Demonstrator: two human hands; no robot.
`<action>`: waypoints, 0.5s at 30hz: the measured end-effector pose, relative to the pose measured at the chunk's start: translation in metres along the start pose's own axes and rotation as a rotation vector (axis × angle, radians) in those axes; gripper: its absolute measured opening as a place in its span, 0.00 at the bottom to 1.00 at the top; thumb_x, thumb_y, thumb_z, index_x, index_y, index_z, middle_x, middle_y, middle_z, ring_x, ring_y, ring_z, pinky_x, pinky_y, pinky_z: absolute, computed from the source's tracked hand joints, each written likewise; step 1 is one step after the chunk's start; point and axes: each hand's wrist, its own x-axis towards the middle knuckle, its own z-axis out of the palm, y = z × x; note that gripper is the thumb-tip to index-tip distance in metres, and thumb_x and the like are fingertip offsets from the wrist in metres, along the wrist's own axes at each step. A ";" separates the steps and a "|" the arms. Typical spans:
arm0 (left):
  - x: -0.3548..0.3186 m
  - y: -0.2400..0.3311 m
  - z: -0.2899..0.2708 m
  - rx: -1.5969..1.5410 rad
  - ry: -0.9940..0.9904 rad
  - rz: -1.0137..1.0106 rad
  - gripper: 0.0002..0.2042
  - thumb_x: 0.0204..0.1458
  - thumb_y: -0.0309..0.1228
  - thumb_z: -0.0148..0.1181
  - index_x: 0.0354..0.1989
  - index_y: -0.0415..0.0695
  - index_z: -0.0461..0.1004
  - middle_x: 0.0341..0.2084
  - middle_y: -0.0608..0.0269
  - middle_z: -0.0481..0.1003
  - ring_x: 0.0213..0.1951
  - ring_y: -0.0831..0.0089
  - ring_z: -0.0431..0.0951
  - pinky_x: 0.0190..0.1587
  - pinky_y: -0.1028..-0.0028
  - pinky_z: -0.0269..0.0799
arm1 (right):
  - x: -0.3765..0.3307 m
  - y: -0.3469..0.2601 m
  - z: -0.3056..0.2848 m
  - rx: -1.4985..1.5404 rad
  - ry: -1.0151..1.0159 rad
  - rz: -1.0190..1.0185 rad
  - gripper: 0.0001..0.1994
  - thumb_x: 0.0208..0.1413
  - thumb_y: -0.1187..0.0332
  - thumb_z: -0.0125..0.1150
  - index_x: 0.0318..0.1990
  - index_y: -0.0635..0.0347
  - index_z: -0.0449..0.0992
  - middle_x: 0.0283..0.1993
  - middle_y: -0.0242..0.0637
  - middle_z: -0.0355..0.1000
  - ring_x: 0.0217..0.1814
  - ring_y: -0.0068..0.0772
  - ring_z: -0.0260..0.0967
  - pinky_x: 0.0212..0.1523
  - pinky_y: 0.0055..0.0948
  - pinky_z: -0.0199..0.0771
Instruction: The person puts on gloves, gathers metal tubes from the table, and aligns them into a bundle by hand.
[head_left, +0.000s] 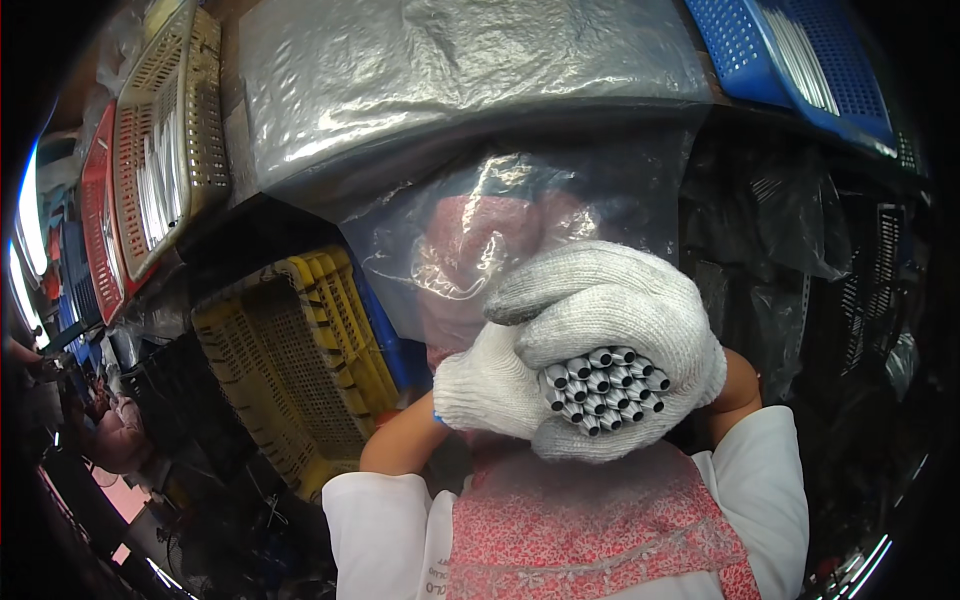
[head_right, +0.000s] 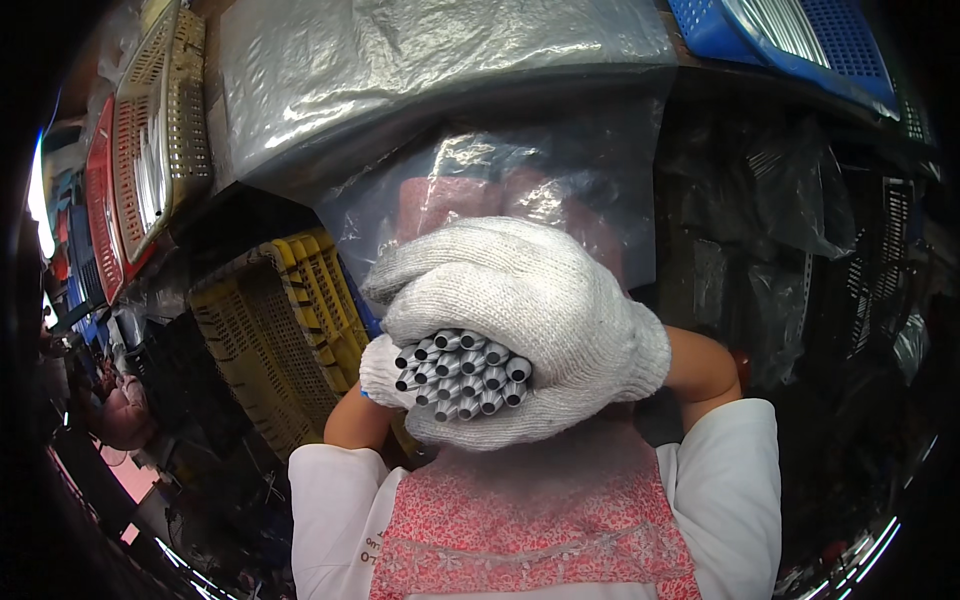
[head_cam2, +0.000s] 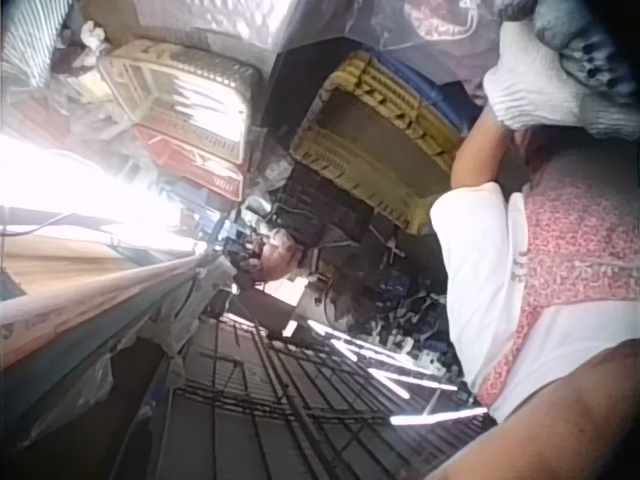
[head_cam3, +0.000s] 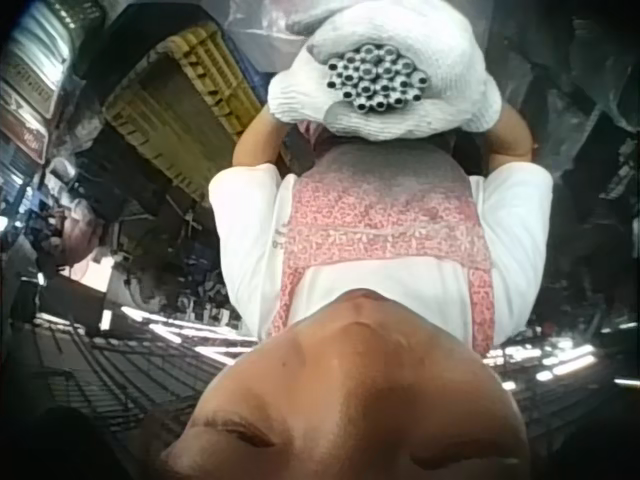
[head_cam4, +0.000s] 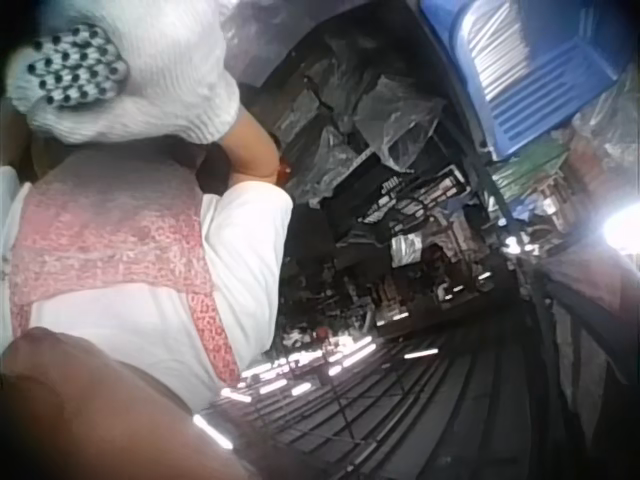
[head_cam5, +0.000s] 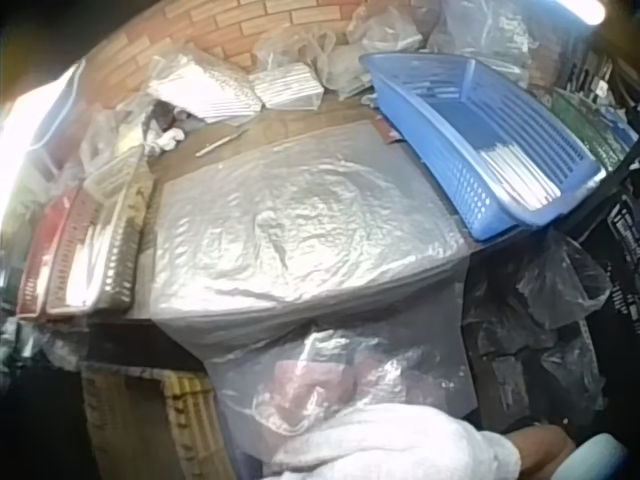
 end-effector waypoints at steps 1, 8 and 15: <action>-0.001 -0.003 0.001 0.014 0.002 -0.007 0.23 0.52 0.20 0.60 0.58 0.37 0.65 0.50 0.61 0.73 0.51 0.77 0.75 0.51 0.74 0.75 | -0.004 0.005 0.000 0.092 0.024 0.070 0.24 0.56 0.64 0.60 0.59 0.65 0.70 0.61 0.52 0.66 0.65 0.45 0.65 0.66 0.40 0.65; -0.001 0.022 0.011 -0.243 0.040 -0.052 0.29 0.46 0.28 0.69 0.57 0.38 0.65 0.51 0.61 0.72 0.52 0.72 0.74 0.57 0.71 0.70 | 0.023 -0.023 0.009 -0.548 -0.149 -0.375 0.32 0.43 0.58 0.75 0.54 0.63 0.71 0.56 0.47 0.70 0.60 0.42 0.68 0.62 0.37 0.65; -0.008 0.029 0.017 -0.870 0.315 -0.395 0.27 0.46 0.21 0.64 0.58 0.40 0.64 0.47 0.57 0.72 0.49 0.67 0.76 0.51 0.67 0.77 | 0.025 0.004 0.017 -0.108 0.104 0.242 0.34 0.43 0.63 0.72 0.59 0.66 0.66 0.52 0.38 0.70 0.57 0.27 0.66 0.60 0.30 0.65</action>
